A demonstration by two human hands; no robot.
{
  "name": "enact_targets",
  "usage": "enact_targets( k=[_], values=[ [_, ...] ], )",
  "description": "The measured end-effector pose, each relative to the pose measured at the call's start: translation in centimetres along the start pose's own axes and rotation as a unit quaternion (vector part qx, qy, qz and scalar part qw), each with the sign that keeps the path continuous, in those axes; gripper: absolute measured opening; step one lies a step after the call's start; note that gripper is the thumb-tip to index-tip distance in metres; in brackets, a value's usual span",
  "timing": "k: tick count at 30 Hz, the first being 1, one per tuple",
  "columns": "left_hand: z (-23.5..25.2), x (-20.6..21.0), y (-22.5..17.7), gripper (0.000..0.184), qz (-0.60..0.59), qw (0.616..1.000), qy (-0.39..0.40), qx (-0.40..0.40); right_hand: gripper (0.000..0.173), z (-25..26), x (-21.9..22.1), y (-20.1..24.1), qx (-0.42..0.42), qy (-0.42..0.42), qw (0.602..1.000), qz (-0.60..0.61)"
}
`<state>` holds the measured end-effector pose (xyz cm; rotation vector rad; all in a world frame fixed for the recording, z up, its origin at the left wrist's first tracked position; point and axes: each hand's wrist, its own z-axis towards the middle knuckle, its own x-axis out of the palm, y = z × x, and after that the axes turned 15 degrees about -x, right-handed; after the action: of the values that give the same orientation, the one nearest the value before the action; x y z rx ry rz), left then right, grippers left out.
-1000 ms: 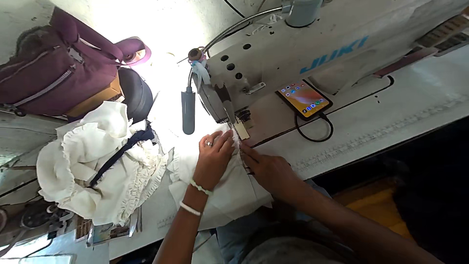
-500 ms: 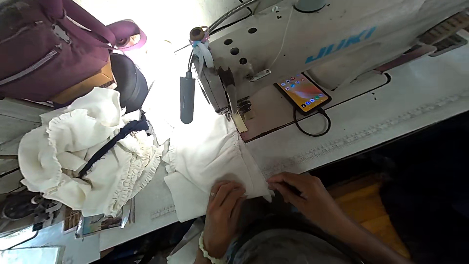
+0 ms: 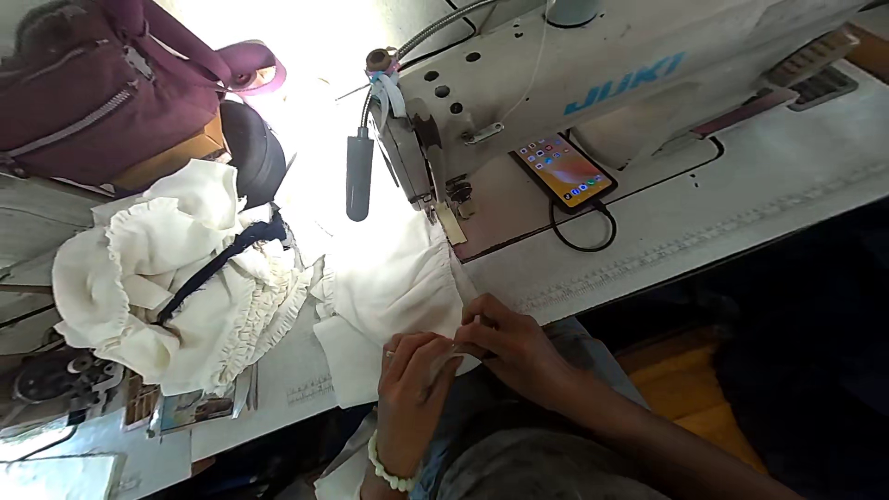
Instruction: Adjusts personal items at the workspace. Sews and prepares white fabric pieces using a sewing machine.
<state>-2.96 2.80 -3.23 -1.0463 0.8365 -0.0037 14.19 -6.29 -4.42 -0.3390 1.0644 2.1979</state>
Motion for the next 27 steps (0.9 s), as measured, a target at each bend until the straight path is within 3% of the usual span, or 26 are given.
enact_targets(
  k=[4, 7, 10, 16, 20, 23, 27],
  values=[
    [0.5, 0.6, -0.4, 0.011, 0.056, 0.995, -0.045, 0.062, 0.013, -0.6, -0.8, 0.7, 0.033, -0.039, 0.998, 0.032],
    [0.4, 1.0, -0.4, 0.01, 0.053, 0.994, -0.049, 0.085, 0.015, -2.7, -3.1, 2.3, 0.169, -0.057, 0.984, 0.008],
    [-0.3, 2.0, 0.3, 0.011, 0.057, 0.993, -0.038, 0.094, 0.016, -5.4, -3.9, 3.0, 0.296, -0.013, 0.955, 0.014],
    [-1.4, 2.7, -0.5, 0.013, 0.057, 0.994, -0.039, 0.085, 0.021, -5.8, -1.6, 2.9, 0.345, -0.004, 0.935, 0.08],
    [-2.3, 1.9, -1.7, 0.016, 0.053, 0.993, -0.017, 0.104, 0.014, -5.6, -1.6, 3.2, 0.303, 0.005, 0.949, 0.091],
    [-2.1, 2.3, -0.9, 0.016, 0.072, 0.992, -0.005, 0.104, 0.016, -5.6, -1.6, 3.0, 0.196, 0.006, 0.98, -0.032],
    [-2.0, 1.8, -1.3, 0.015, 0.037, 0.995, 0.028, 0.084, 0.016, -3.8, -2.4, 1.5, 0.064, -0.032, 0.986, -0.149]
  ],
)
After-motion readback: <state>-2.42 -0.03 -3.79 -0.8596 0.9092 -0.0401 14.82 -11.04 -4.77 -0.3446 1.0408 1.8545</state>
